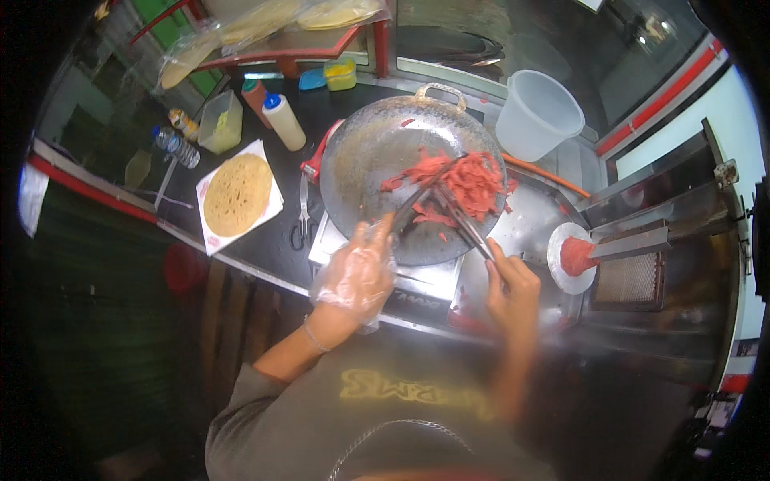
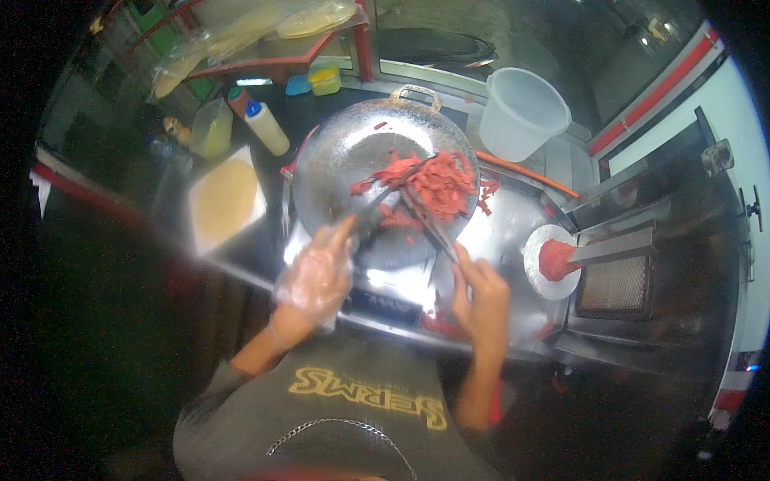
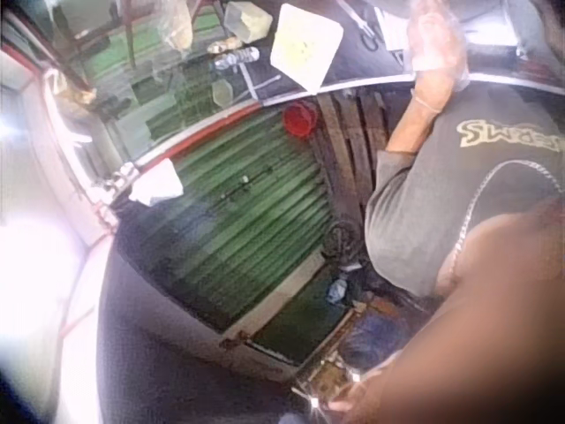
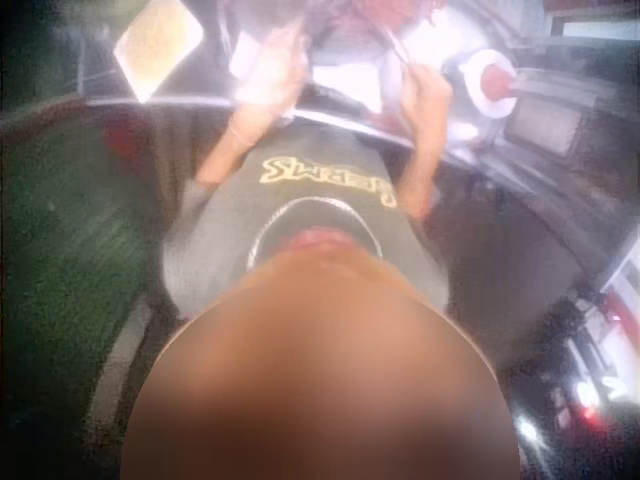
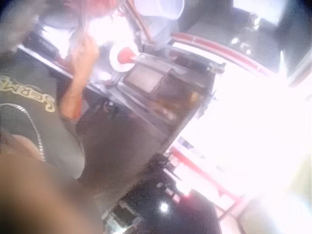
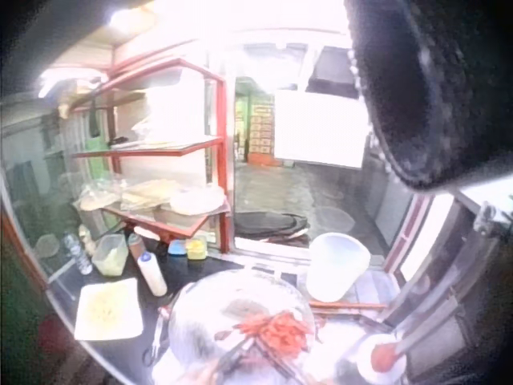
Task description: The person cooks a tortilla on a flat griddle, then adds shredded lettuce and cooked meat to a separate tortilla on a paper plate. They finish by drizzling sauce over the assembled taco.
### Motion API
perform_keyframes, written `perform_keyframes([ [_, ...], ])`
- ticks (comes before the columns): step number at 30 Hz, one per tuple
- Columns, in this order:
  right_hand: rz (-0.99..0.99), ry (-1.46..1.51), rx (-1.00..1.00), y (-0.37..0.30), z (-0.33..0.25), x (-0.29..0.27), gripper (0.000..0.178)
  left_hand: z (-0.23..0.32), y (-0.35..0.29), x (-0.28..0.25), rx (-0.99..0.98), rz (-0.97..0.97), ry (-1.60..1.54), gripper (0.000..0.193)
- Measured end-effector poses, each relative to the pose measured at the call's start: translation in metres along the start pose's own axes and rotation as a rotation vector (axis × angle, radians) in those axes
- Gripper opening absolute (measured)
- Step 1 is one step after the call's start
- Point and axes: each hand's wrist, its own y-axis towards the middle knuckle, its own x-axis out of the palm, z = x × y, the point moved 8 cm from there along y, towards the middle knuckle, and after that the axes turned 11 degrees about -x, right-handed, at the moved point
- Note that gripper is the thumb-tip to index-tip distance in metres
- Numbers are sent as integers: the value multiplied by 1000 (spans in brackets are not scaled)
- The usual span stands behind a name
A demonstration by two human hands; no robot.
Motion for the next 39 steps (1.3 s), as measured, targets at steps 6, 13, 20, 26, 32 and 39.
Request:
perform_keyframes([
  [6, 22, -163, 99, -29, 18, -43, 47, 56, 10, 32, 29, 22, 15, 50],
  [13, 146, -192, 81, -41, -15, -70, 51, 27, -41, -23, -124, 70, -183, 46],
  [20, -120, 180, 13, -31, -89, 20, 49, -49, -110, -51, -433, 164, -143, 61],
  [26, -47, 55, 128, -45, -56, 16, 47, -8, -95, 33, -164, -142, -106, 90],
  [32, 164, -107, 159, -61, -18, -37, 49, 83, -61, 43, 289, 190, 142, 94],
  [39, 214, -110, 131, -53, -30, -51, 49, 56, -10, 32, 60, -34, -153, 82],
])
